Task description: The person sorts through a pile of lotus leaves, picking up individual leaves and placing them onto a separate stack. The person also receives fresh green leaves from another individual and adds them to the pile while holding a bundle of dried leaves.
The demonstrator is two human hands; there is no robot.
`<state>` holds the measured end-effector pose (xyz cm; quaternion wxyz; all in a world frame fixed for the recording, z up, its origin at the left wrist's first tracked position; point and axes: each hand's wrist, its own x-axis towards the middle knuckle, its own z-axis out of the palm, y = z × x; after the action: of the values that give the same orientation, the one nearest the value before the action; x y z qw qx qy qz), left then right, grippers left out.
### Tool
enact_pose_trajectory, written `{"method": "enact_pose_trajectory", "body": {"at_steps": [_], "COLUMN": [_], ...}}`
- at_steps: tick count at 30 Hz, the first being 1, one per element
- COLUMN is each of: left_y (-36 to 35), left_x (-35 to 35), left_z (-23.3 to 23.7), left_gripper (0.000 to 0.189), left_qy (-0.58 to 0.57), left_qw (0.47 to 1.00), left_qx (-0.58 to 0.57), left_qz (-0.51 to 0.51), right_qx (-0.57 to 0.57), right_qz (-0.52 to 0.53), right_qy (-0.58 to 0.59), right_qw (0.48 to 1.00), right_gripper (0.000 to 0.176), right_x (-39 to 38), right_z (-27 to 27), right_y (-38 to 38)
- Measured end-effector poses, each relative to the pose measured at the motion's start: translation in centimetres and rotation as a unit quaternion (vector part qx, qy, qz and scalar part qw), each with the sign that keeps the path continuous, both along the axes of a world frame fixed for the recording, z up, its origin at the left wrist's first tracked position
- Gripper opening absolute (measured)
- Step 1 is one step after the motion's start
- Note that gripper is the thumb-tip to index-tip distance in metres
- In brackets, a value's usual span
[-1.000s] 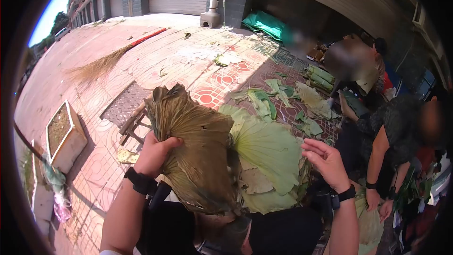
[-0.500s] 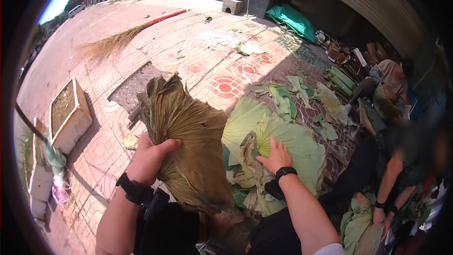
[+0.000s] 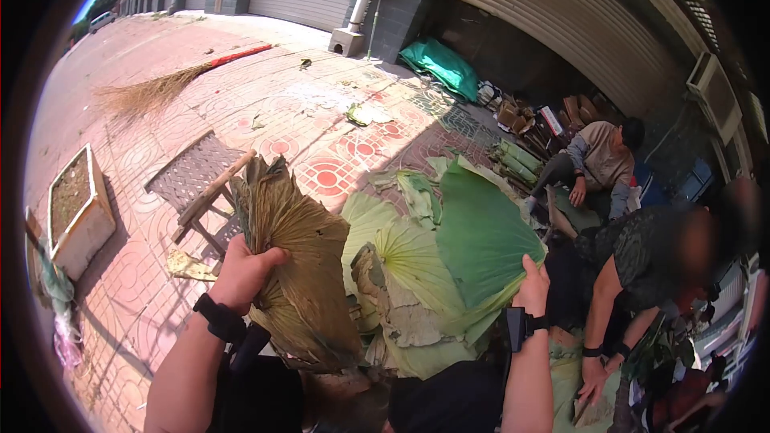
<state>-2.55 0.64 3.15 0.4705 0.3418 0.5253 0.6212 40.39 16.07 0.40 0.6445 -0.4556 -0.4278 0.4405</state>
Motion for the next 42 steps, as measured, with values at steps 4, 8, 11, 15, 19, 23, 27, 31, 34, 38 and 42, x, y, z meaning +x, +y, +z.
{"method": "enact_pose_trajectory", "body": {"at_steps": [4, 8, 11, 15, 19, 23, 27, 31, 34, 38, 42], "left_y": [1.1, 1.9, 2.6, 3.7, 4.9, 5.9, 6.1, 5.5, 5.8, 5.3, 5.2], "left_x": [1.4, 3.5, 5.0, 6.4, 6.7, 6.9, 7.3, 7.1, 6.0, 6.0, 6.5], "left_z": [-0.5, -0.3, -0.4, -1.2, -2.7, -3.1, -3.6, -2.9, -3.5, -3.4, -3.2], "left_gripper": [0.023, 0.025, 0.028, 0.034, 0.04, 0.042, 0.04, 0.045, 0.05, 0.05, 0.043], "left_qy": [0.005, -0.007, 0.016, 0.045, 0.056, 0.083, 0.081, 0.103, 0.114, 0.087, 0.068], "left_qw": [1.0, 1.0, 0.999, 0.998, 0.998, 0.996, 0.996, 0.993, 0.992, 0.995, 0.997], "left_qx": [0.019, 0.019, 0.027, 0.02, -0.008, -0.015, -0.013, -0.014, -0.032, -0.023, -0.009], "left_qz": [-0.006, -0.013, -0.025, -0.038, -0.03, -0.042, -0.033, -0.049, -0.042, -0.039, -0.031], "right_qx": [0.035, 0.06, 0.082, 0.118, 0.132, 0.166, 0.173, 0.163, 0.163, 0.153, 0.149], "right_qz": [-0.029, -0.132, -0.217, -0.418, -0.468, -0.502, -0.508, -0.527, -0.554, -0.567, -0.591], "right_qy": [0.137, 0.176, 0.198, 0.127, 0.101, 0.014, -0.037, -0.091, -0.083, -0.091, -0.096], "right_qw": [0.989, 0.974, 0.952, 0.892, 0.868, 0.849, 0.843, 0.829, 0.812, 0.804, 0.787], "right_gripper": [0.034, 0.038, 0.037, 0.034, 0.032, 0.035, 0.04, 0.041, 0.042, 0.043, 0.043], "right_x": [7.4, 13.7, 19.4, 24.4, 24.3, 26.5, 29.6, 32.3, 33.6, 33.8, 32.8], "right_z": [3.9, 5.8, 5.4, 5.0, 7.7, 8.6, 7.4, 6.1, 5.3, 4.5, 4.4], "right_y": [-9.4, -20.9, -29.3, -39.5, -44.1, -45.2, -43.5, -41.7, -41.5, -41.5, -41.5]}}
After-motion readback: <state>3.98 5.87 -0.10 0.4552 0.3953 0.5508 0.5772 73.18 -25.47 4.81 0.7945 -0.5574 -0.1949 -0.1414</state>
